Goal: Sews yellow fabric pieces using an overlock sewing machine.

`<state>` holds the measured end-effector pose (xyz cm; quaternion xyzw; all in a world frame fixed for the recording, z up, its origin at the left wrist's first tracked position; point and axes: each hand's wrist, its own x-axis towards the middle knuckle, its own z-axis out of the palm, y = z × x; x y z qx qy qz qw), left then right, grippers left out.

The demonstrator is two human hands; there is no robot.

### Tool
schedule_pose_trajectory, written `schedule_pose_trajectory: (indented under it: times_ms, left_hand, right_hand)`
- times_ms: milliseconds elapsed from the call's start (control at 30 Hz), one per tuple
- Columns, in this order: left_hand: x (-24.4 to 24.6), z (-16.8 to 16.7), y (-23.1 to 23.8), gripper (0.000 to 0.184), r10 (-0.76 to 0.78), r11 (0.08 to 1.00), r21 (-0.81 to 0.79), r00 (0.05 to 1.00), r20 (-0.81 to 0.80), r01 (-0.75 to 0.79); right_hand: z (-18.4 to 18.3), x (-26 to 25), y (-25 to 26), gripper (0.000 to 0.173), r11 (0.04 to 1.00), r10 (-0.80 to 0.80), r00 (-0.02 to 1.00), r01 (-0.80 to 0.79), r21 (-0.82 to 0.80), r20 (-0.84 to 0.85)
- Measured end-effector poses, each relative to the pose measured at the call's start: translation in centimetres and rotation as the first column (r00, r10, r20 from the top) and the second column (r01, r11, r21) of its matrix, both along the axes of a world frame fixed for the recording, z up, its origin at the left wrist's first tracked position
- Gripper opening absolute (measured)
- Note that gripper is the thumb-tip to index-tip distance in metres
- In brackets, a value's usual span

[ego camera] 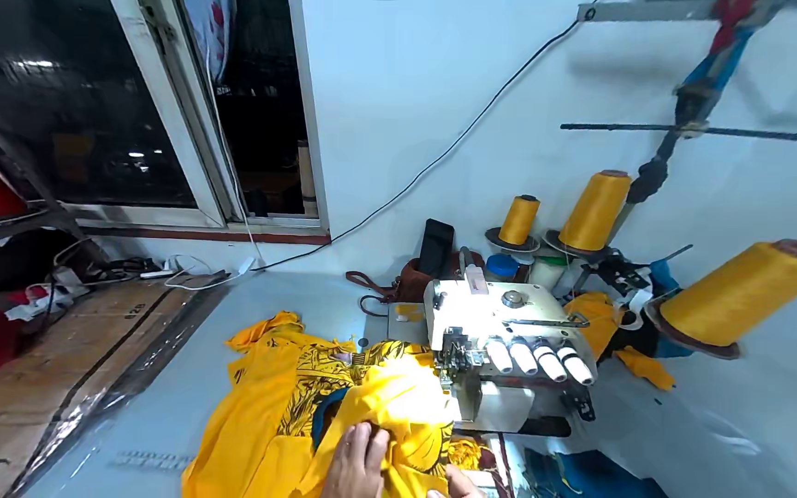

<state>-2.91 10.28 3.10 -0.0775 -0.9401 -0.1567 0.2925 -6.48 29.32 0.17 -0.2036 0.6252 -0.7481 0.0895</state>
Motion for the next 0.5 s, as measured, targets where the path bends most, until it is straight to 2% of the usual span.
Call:
schedule_pose_trajectory:
  times_ms: [67, 133, 167, 200, 267, 300, 333, 400, 500]
  left_hand:
    - [-0.8, -0.4, -1.3, 0.024, -0.036, 0.996, 0.076, 0.998, -0.056, 0.04]
    - [-1.0, 0.4, -3.1, 0.022, -0.186, 0.934, 0.309, 0.983, -0.006, 0.179]
    - [-1.0, 1.0, -3.9, 0.025, -0.296, 0.844, 0.482, 0.954, 0.049, 0.237]
    - [-1.0, 1.8, -4.7, 0.025, -0.411, 0.699, 0.671, 0.907, 0.093, 0.248]
    - [-1.2, 3.8, -5.5, 0.024, -0.548, 0.353, 0.933, 0.823, 0.148, 0.067]
    - [-1.4, 4.7, -5.7, 0.024, -0.563, 0.251, 0.966, 0.803, 0.196, -0.06]
    - [-1.8, 5.4, -5.8, 0.024, -0.551, 0.217, 0.963, 0.795, 0.255, -0.158]
    - [-2.3, 6.3, -5.7, 0.026, -0.518, 0.258, 0.939, 0.787, 0.334, -0.229]
    - [-2.2, 8.5, -5.3, 0.029, -0.59, 0.236, 0.957, 0.758, 0.278, -0.167]
  right_hand:
    - [0.1, 0.1, 0.1, 0.019, 1.0, -0.012, 1.0, 0.012, 0.003, 0.02]
    - [0.1, 0.2, 0.1, 0.019, 1.0, -0.016, 0.999, 0.017, -0.009, 0.032]
    - [0.2, 0.2, 0.0, 0.019, 1.0, -0.017, 0.999, 0.017, -0.017, 0.034]
    - [0.2, 0.2, 0.0, 0.018, 1.0, -0.018, 0.999, 0.018, -0.025, 0.034]
    - [0.3, 0.2, -0.1, 0.018, 0.999, -0.018, 0.999, 0.019, -0.031, 0.045]
    - [0.3, 0.3, -0.1, 0.019, 0.999, -0.021, 0.999, 0.022, -0.028, 0.048]
    - [0.4, 0.3, -0.1, 0.019, 0.999, -0.028, 0.998, 0.029, -0.02, 0.048]
    - [0.5, 0.4, -0.1, 0.019, 0.999, -0.035, 0.999, 0.035, -0.009, 0.042]
    - [0.4, 0.5, -0.2, 0.02, 0.998, -0.055, 0.998, 0.056, -0.013, 0.042]
